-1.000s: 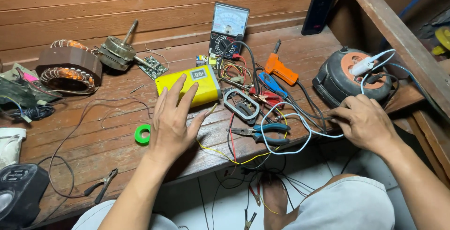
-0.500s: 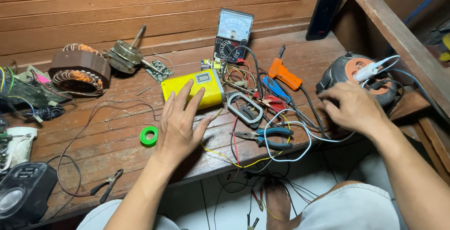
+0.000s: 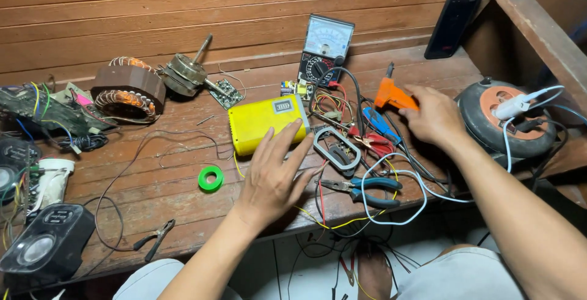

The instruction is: Testing and troubleshooting an assembled yellow electronic device using a multimeter and connecting various wires on a repair bench.

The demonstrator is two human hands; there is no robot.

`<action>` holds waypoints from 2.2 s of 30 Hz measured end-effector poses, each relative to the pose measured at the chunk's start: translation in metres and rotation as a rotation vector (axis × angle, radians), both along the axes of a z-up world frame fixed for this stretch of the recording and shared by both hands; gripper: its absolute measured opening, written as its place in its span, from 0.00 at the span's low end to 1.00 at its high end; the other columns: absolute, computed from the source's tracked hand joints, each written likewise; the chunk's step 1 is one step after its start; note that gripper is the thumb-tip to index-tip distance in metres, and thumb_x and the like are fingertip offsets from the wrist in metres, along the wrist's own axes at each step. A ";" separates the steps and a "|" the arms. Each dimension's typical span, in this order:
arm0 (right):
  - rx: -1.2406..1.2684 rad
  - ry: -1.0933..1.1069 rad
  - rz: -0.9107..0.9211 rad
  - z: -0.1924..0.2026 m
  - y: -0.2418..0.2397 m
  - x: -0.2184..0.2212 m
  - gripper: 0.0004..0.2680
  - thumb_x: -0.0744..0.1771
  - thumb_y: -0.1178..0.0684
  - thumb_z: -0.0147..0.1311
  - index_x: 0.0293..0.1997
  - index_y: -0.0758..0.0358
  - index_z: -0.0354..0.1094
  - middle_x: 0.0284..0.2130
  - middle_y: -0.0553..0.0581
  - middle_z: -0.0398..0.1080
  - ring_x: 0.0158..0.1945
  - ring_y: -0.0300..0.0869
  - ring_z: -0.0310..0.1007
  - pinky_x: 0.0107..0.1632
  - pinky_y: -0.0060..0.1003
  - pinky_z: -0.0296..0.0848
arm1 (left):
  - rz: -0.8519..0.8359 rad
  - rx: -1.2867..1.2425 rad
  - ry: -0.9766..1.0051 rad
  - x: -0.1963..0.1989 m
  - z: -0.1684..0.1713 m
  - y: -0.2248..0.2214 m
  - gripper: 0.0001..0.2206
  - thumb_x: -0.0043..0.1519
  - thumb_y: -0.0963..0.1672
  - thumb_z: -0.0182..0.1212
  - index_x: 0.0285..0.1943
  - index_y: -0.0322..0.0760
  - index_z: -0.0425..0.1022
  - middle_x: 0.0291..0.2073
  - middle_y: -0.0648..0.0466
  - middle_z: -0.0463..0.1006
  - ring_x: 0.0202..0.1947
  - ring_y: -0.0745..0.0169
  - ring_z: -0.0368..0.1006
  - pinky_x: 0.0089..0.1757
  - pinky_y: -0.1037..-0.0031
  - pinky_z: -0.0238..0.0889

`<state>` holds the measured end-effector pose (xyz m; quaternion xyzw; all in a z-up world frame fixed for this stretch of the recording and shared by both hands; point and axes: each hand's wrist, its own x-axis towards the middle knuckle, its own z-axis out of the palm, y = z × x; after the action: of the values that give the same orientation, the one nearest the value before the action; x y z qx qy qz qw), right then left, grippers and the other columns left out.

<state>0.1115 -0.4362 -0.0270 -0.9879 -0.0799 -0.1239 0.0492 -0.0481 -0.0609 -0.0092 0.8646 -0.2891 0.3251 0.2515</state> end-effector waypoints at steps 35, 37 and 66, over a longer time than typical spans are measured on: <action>1.032 0.051 0.234 0.080 -0.007 -0.066 0.19 0.68 0.67 0.52 0.68 0.66 0.61 0.58 0.60 0.70 0.58 0.40 0.71 0.61 0.32 0.70 | 0.078 -0.328 -0.113 0.095 0.064 -0.018 0.09 0.68 0.46 0.56 0.34 0.43 0.66 0.23 0.56 0.70 0.27 0.50 0.63 0.41 0.63 0.58; 0.999 0.025 0.212 0.082 -0.008 -0.070 0.19 0.67 0.67 0.53 0.68 0.66 0.62 0.59 0.59 0.69 0.59 0.39 0.70 0.64 0.32 0.69 | 0.073 -0.437 -0.038 0.083 0.070 -0.017 0.11 0.69 0.48 0.55 0.33 0.44 0.68 0.23 0.59 0.70 0.27 0.55 0.63 0.38 0.65 0.56; -0.034 0.111 -0.019 0.016 0.007 0.007 0.15 0.67 0.45 0.58 0.61 0.47 0.73 0.48 0.58 0.74 0.60 0.56 0.72 0.60 0.53 0.71 | -0.027 -1.247 0.120 0.051 0.053 -0.015 0.11 0.74 0.47 0.47 0.40 0.40 0.69 0.25 0.54 0.76 0.38 0.66 0.68 0.50 0.72 0.59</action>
<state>0.1183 -0.4288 -0.0113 -0.9946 -0.0697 -0.0679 0.0357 0.0032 -0.0755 0.0437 0.5683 -0.0412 0.3803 0.7285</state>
